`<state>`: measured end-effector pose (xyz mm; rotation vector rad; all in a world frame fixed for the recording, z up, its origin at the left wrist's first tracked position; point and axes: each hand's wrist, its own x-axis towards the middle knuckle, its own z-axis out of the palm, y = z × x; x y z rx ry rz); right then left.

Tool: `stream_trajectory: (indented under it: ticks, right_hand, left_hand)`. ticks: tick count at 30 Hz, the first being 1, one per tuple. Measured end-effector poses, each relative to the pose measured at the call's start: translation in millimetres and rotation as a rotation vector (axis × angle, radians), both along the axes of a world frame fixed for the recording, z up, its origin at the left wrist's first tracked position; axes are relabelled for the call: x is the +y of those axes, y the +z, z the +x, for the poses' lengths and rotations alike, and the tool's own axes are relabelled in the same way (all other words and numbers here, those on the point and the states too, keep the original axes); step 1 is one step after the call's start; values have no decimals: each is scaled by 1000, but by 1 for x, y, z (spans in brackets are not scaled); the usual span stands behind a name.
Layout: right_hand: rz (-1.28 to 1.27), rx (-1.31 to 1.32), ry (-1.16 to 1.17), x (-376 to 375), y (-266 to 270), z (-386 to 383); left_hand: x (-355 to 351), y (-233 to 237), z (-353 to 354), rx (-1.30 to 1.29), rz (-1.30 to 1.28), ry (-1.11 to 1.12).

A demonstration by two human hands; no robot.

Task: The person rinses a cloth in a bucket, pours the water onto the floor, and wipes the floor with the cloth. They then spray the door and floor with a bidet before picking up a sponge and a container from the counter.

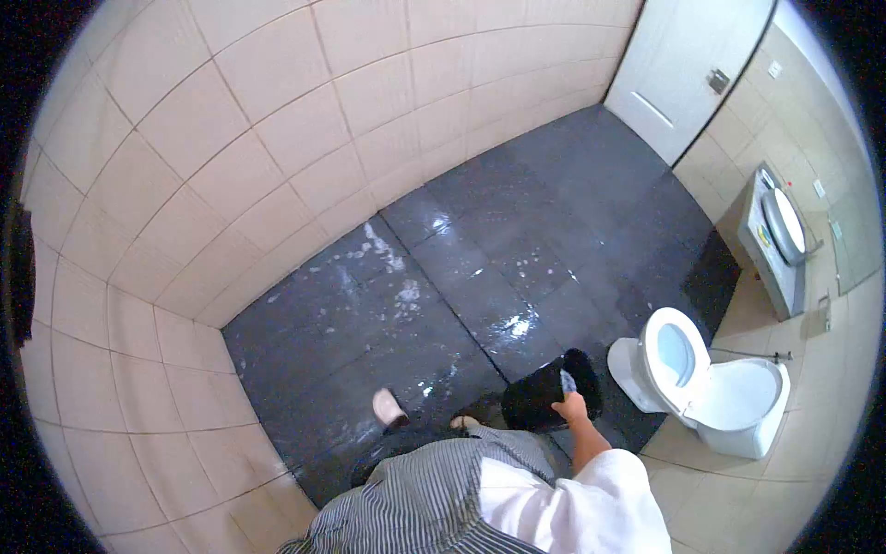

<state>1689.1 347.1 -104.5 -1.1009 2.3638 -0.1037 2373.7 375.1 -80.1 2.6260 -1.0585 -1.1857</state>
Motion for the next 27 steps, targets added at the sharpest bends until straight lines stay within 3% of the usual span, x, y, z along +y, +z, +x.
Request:
stream_trajectory:
  ticks: [1, 3, 5, 6, 7, 9, 13, 15, 17, 19, 21, 23, 24, 25, 27]
  right_hand:
    - [14, -55, -96, -11, 5, 10]
    - [-3, -47, -78, -27, -5, 18]
    - [111, -64, -260, -54, 6, 26]
    - [40, 91, -199, -64, 22, 39]
    - [80, -60, -302, -79, 39, 46]
    - [58, -120, -338, -96, 60, 85]
    - [81, 13, -326, -141, 79, 106]
    - [-50, -174, -416, -165, 101, 126]
    - [-21, -158, -411, -202, 112, 139]
    - [12, -156, -398, -237, 110, 139]
    - [20, -78, -157, -265, 89, 128]
    - [163, -71, -156, -310, 79, 131]
    - [107, 41, 40, -333, 81, 135]
    - [150, 9, 27, -356, 75, 136]
    - [104, -19, 31, -401, 67, 141]
  left_hand:
    - [-7, 0, 15, -2, 7, 11]
    - [-24, 0, 43, -5, 23, 34]
    - [-52, -3, 76, -2, 35, 51]
    - [-67, -4, 95, 1, 33, 58]
    - [-84, -6, 115, 4, 23, 63]
    - [-114, -13, 180, 21, -31, 70]
    - [-247, -18, 247, 49, -160, 41]
    - [-328, -24, 272, 69, -228, -25]
    - [-414, -32, 288, 73, -276, -99]
    - [-501, -28, 284, -45, -160, -143]
    - [-570, -2, 247, -160, -263, -252]
    - [-646, 19, 205, -148, -199, -353]
    - [-676, 25, 184, -142, -134, -429]
    - [-699, 30, 162, -150, -134, -446]
    - [-745, 43, 116, -9, -277, -606]
